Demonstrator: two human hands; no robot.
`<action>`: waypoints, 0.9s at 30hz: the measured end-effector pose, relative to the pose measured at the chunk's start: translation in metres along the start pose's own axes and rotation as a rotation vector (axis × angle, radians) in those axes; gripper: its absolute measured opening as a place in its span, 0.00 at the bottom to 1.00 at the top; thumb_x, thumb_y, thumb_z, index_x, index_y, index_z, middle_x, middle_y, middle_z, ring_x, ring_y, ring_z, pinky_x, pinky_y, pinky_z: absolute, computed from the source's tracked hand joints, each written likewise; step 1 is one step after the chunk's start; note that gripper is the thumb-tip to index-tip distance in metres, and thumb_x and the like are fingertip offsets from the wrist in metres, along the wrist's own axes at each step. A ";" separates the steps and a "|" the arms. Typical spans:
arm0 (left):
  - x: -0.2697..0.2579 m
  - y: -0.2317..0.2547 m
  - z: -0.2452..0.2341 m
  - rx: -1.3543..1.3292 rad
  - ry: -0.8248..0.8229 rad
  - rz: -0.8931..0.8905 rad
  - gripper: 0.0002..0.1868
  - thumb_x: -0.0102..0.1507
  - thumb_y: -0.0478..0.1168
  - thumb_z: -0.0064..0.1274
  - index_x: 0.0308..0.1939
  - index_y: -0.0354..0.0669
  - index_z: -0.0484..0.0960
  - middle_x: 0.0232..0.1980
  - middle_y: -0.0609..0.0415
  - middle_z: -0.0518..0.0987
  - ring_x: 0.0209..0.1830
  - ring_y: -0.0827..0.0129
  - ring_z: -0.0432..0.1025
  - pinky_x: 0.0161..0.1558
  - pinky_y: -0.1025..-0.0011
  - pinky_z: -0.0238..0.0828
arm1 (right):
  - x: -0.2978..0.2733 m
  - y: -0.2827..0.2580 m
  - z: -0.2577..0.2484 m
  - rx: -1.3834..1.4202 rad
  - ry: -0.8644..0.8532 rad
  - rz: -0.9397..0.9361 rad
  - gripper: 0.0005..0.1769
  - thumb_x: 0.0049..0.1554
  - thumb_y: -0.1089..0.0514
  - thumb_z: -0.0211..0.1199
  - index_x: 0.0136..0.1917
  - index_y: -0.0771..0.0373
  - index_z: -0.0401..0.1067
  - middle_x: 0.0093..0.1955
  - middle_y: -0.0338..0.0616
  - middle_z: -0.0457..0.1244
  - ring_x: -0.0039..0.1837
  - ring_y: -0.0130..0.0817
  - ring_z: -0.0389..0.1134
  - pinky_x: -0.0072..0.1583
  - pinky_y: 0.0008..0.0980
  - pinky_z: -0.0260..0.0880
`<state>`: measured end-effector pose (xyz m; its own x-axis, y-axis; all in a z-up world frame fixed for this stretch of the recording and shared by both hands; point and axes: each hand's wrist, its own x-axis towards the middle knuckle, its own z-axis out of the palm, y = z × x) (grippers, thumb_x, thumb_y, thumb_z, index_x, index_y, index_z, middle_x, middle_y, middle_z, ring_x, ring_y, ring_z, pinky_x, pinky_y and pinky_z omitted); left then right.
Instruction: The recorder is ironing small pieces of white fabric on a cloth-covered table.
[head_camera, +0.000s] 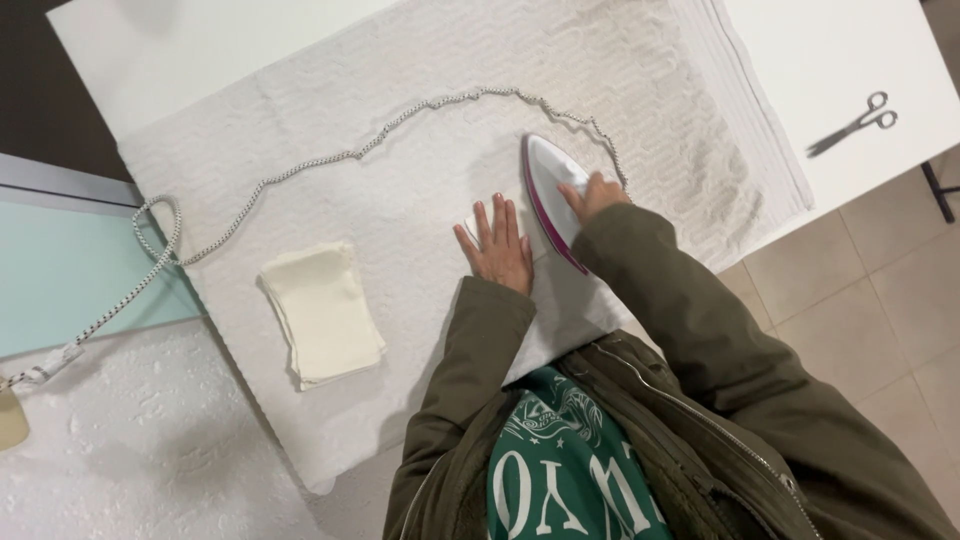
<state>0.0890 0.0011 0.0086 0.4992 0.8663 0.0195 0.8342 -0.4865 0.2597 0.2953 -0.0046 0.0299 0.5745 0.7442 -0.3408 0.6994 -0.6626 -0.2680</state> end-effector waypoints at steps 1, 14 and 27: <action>0.001 -0.001 0.003 0.002 0.003 -0.006 0.34 0.72 0.50 0.36 0.81 0.42 0.52 0.85 0.52 0.45 0.85 0.50 0.35 0.77 0.33 0.25 | 0.003 -0.001 0.000 0.000 -0.001 -0.007 0.38 0.61 0.28 0.58 0.54 0.70 0.70 0.47 0.69 0.68 0.51 0.65 0.72 0.51 0.57 0.73; -0.002 0.001 0.008 0.061 -0.004 0.015 0.35 0.72 0.52 0.36 0.81 0.43 0.53 0.85 0.53 0.45 0.84 0.46 0.36 0.76 0.32 0.28 | 0.012 -0.004 -0.025 -0.004 -0.077 0.085 0.37 0.62 0.30 0.59 0.56 0.70 0.71 0.50 0.68 0.68 0.51 0.63 0.72 0.53 0.56 0.74; 0.002 -0.001 0.004 0.071 0.023 0.023 0.35 0.72 0.52 0.38 0.81 0.42 0.54 0.85 0.52 0.46 0.84 0.46 0.37 0.76 0.32 0.29 | 0.032 0.023 -0.020 -0.016 -0.051 0.107 0.40 0.61 0.28 0.58 0.60 0.70 0.71 0.51 0.69 0.67 0.53 0.64 0.72 0.54 0.56 0.73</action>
<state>0.0901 0.0033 0.0049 0.5136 0.8568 0.0466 0.8374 -0.5124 0.1902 0.3379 0.0054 0.0309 0.6239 0.6640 -0.4122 0.6426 -0.7360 -0.2130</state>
